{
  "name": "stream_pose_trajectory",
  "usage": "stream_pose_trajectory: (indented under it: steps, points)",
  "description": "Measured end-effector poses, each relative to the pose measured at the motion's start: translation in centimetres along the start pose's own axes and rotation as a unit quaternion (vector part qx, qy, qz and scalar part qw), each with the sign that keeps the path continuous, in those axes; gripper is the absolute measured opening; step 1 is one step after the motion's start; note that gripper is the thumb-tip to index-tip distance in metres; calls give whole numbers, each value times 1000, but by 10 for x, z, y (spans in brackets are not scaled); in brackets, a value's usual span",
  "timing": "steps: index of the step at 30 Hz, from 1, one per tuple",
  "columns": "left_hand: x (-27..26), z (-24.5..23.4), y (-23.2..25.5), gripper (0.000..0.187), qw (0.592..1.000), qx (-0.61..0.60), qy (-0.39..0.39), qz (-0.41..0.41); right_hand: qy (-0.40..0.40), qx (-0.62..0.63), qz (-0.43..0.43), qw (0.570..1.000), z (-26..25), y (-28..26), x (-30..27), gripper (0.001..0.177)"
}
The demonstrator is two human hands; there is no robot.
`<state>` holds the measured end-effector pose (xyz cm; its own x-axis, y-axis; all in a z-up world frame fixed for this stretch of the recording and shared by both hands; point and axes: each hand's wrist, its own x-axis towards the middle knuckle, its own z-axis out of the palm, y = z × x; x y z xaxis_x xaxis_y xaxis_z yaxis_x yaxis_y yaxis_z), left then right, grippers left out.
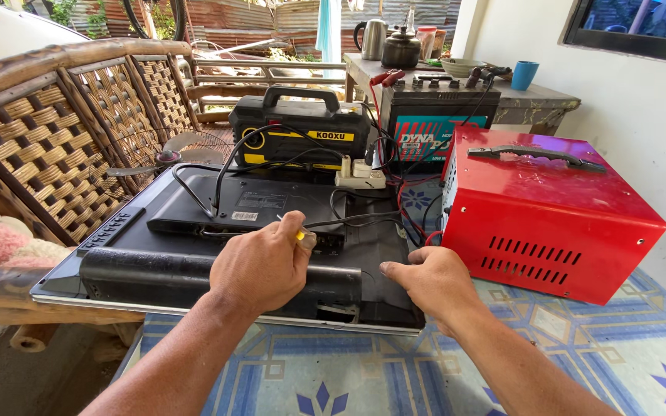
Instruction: The person uses a yellow-handled screwdriver to tighten screws on the sides and front of a red metal box. The person rotates the box to access different sides and continues screwing until the box is fully assembled.
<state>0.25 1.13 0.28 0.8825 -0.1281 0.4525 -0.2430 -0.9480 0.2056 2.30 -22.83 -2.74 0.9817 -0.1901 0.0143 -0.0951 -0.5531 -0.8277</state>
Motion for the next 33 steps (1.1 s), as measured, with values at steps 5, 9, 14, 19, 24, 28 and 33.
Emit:
stream_pose_trajectory:
  steps: [5,9,14,19,24,28,33]
  points:
    - [2,-2,0,30,1000,-1,18,-2,3,15,2,1000,0,-5,-2,67]
    - [-1,0,-6,30,1000,5,18,-3,5,14,-13,1000,6,-6,-3,60]
    - [-3,0,-13,30,999,0,35,-7,2,28,-35,999,11,-11,-6,60]
    - [-6,-3,-24,33,999,-13,43,-13,-4,10,-15,1000,19,-14,-9,62]
    - [-3,-3,-30,37,999,-10,48,-17,-18,-13,-30,999,16,-10,-4,65]
    - [7,2,-16,37,990,-66,124,3,-38,-15,-51,998,6,-8,1,71]
    - [41,25,44,41,970,-144,182,72,64,-121,-179,974,-24,-22,8,67]
